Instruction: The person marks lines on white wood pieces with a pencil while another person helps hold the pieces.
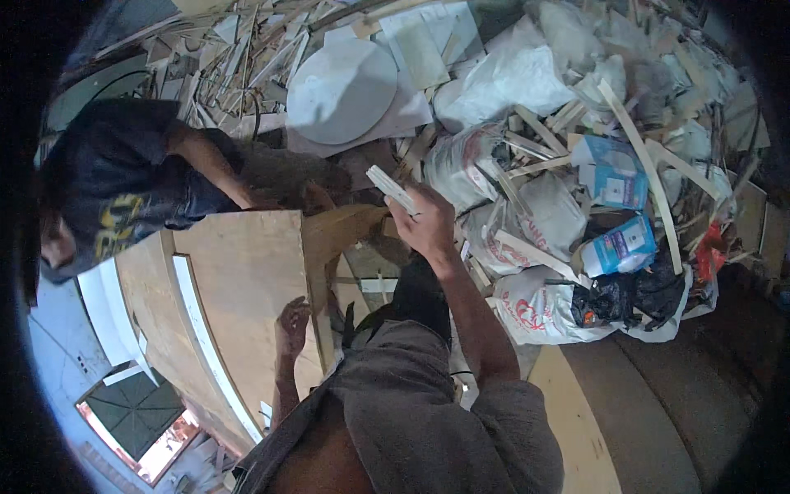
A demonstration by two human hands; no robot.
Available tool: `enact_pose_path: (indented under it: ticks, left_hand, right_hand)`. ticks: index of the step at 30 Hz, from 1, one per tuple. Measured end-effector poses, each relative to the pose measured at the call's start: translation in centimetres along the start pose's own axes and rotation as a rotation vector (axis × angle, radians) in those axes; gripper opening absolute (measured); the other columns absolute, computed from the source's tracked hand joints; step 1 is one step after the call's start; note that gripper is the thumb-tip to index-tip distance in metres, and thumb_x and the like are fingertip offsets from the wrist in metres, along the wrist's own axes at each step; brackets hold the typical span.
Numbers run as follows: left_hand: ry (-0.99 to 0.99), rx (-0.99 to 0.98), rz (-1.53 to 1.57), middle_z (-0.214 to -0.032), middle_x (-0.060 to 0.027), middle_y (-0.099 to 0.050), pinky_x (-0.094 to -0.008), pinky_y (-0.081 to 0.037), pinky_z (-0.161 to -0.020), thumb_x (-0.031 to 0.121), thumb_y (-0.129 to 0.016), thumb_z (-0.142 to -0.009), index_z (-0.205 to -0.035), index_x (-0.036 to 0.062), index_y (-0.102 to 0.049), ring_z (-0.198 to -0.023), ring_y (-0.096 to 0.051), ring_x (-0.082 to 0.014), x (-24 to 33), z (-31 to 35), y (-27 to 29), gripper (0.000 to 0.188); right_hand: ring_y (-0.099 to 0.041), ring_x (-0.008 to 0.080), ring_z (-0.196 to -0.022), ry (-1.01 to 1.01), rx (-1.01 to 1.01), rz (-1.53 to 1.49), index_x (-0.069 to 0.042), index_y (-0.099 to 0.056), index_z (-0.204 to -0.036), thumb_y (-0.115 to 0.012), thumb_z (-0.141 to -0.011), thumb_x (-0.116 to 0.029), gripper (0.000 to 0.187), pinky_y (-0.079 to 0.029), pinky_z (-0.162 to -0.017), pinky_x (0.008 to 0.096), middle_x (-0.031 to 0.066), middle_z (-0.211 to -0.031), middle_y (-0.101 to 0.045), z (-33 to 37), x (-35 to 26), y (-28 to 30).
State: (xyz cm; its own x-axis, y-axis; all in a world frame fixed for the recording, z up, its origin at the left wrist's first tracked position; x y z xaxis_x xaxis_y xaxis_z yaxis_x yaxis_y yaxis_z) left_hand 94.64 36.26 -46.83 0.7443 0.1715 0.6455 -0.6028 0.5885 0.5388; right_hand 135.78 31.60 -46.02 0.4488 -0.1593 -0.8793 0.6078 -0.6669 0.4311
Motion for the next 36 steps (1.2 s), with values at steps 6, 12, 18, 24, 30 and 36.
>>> enact_pose_path:
  ticks: [6,12,18,24,30,36]
  left_hand:
    - [0.088,0.083,-0.081,-0.112,-0.0108,-0.07,-0.0272,-0.052,-0.08,0.008,-0.061,-0.098,-0.129,0.0021,-0.062,-0.098,-0.064,-0.0132,3.6,-6.0,3.5,0.032]
    - [0.204,0.027,-0.133,-0.117,-0.0112,-0.069,-0.0318,-0.053,-0.086,0.01,-0.06,-0.099,-0.131,0.0036,-0.06,-0.102,-0.066,-0.0175,1.9,-6.1,2.5,0.033]
    - [0.168,0.032,-0.156,-0.119,-0.0112,-0.067,-0.0351,-0.054,-0.086,0.012,-0.061,-0.099,-0.129,0.0038,-0.061,-0.106,-0.067,-0.0218,3.5,-8.8,2.0,0.032]
    - [0.01,0.09,-0.188,-0.112,-0.0136,-0.067,-0.0406,-0.053,-0.084,0.009,-0.065,-0.094,-0.123,0.0048,-0.062,-0.103,-0.068,-0.0261,7.3,-13.4,2.6,0.03]
    - [-0.051,0.095,-0.233,-0.116,-0.0165,-0.066,-0.0394,-0.052,-0.091,0.007,-0.065,-0.092,-0.125,0.002,-0.062,-0.107,-0.066,-0.0295,9.9,-16.5,3.1,0.033]
    - [-0.064,0.117,-0.258,-0.117,-0.0187,-0.066,-0.0413,-0.051,-0.094,0.005,-0.066,-0.09,-0.124,0.0014,-0.063,-0.108,-0.065,-0.0322,9.6,-17.6,4.1,0.033]
  right_hand:
    - [-0.066,0.0321,-0.069,-0.039,-0.118,0.017,-0.004,-0.071,-0.095,-0.076,-0.085,-0.018,0.019,-0.051,-0.063,0.0399,0.0154,-0.078,-0.067,-5.4,3.2,-3.6]
    - [-0.067,0.0304,-0.069,0.059,-0.278,-0.059,-0.002,-0.071,-0.096,-0.08,-0.081,-0.014,0.021,-0.052,-0.063,0.0379,0.0161,-0.08,-0.066,-10.5,3.7,-8.1]
    - [-0.069,0.0299,-0.075,0.113,-0.435,-0.101,-0.004,-0.071,-0.109,-0.08,-0.079,-0.014,0.033,-0.055,-0.066,0.0387,0.0143,-0.086,-0.068,-12.1,3.6,-12.4]
    - [-0.067,0.0284,-0.085,0.198,-0.561,-0.115,-0.004,-0.067,-0.11,-0.075,-0.086,-0.022,0.032,-0.057,-0.07,0.0395,0.0113,-0.092,-0.067,-10.0,4.2,-17.7]
    - [-0.067,0.0283,-0.09,0.107,-0.696,-0.18,-0.004,-0.068,-0.113,-0.078,-0.082,-0.016,0.035,-0.055,-0.075,0.0395,0.0113,-0.097,-0.067,-6.5,5.0,-23.3]
    - [-0.065,0.0293,-0.098,0.157,-0.822,-0.189,-0.009,-0.067,-0.12,-0.079,-0.082,-0.022,0.042,-0.057,-0.081,0.0408,0.0102,-0.104,-0.068,-5.7,4.5,-28.1]
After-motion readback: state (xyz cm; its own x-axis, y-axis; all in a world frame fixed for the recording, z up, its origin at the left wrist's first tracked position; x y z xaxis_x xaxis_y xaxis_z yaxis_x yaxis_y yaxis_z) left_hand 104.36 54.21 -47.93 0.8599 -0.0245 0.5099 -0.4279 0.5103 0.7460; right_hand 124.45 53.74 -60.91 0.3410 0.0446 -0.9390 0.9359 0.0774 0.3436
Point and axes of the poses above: each hand's wrist, its own z-axis away from the middle knuckle, its own y-axis out of the back of the hand, x = y × z, the point moved 6 cm from there along -z, towards the middle knuckle
